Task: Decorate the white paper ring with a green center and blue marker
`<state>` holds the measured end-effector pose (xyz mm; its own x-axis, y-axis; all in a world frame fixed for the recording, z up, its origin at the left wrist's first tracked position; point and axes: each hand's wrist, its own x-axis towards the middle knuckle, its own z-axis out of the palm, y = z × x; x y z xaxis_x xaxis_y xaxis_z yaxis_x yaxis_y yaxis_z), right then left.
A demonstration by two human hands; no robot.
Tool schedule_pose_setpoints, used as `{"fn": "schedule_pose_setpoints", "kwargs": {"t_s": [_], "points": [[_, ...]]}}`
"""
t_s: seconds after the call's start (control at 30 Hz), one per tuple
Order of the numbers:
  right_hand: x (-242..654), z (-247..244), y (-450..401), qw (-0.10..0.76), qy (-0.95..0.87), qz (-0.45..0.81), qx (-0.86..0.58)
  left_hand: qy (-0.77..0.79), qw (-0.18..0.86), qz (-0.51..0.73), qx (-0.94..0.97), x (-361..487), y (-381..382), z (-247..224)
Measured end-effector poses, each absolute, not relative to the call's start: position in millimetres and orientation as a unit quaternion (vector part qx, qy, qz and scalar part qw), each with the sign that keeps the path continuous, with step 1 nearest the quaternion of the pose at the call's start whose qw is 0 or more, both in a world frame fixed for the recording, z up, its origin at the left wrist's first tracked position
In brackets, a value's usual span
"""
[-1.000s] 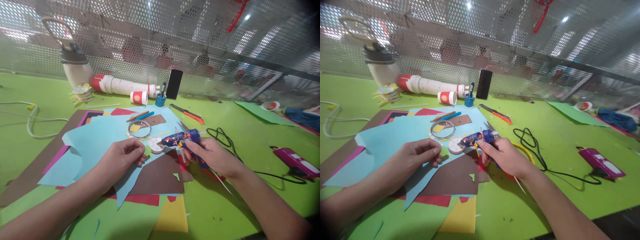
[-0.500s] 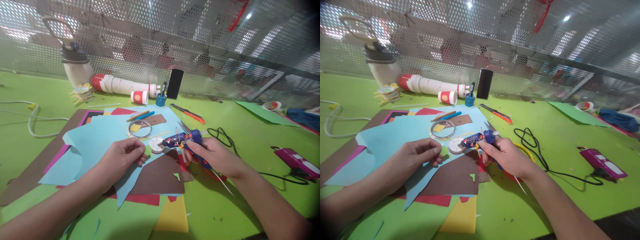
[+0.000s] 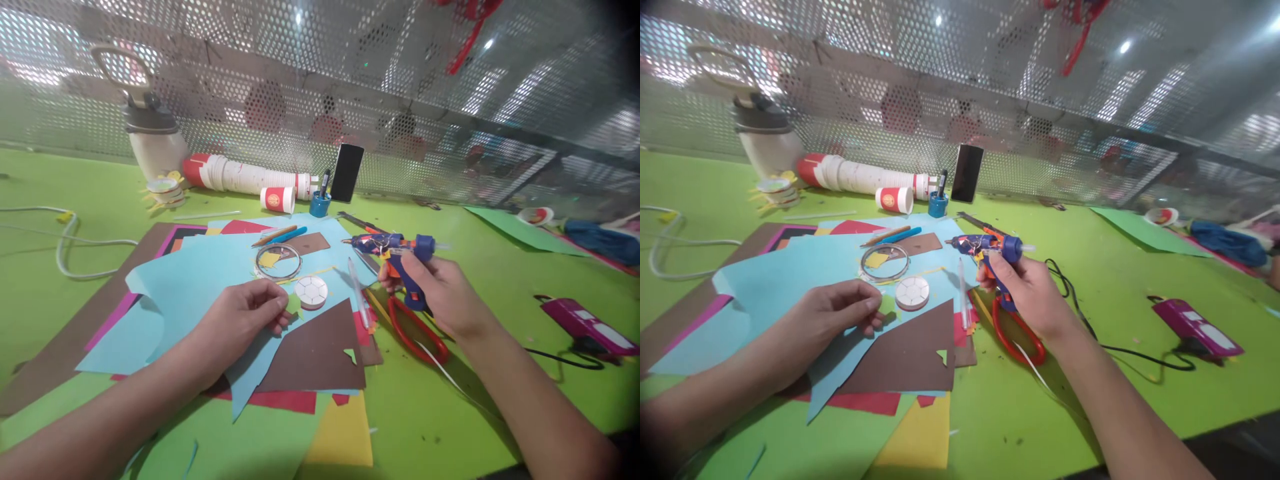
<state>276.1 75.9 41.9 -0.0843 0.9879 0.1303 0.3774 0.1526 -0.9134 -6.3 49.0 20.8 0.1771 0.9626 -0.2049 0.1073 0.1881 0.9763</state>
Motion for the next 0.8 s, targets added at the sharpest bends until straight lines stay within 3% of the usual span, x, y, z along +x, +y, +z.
{"fn": "schedule_pose_setpoints", "kwargs": {"t_s": [0.2,0.57,0.8], "points": [[300,25,106,0.393,-0.636,0.216,-0.628,0.508,0.586,0.379,0.505,-7,50,19],[310,31,170,0.164,-0.667,0.040,-0.726,0.463,0.604,0.409,0.503,-7,56,9],[295,42,182,0.150,-0.686,0.019,-0.712,0.450,0.601,0.437,0.495,-2,60,3]]}}
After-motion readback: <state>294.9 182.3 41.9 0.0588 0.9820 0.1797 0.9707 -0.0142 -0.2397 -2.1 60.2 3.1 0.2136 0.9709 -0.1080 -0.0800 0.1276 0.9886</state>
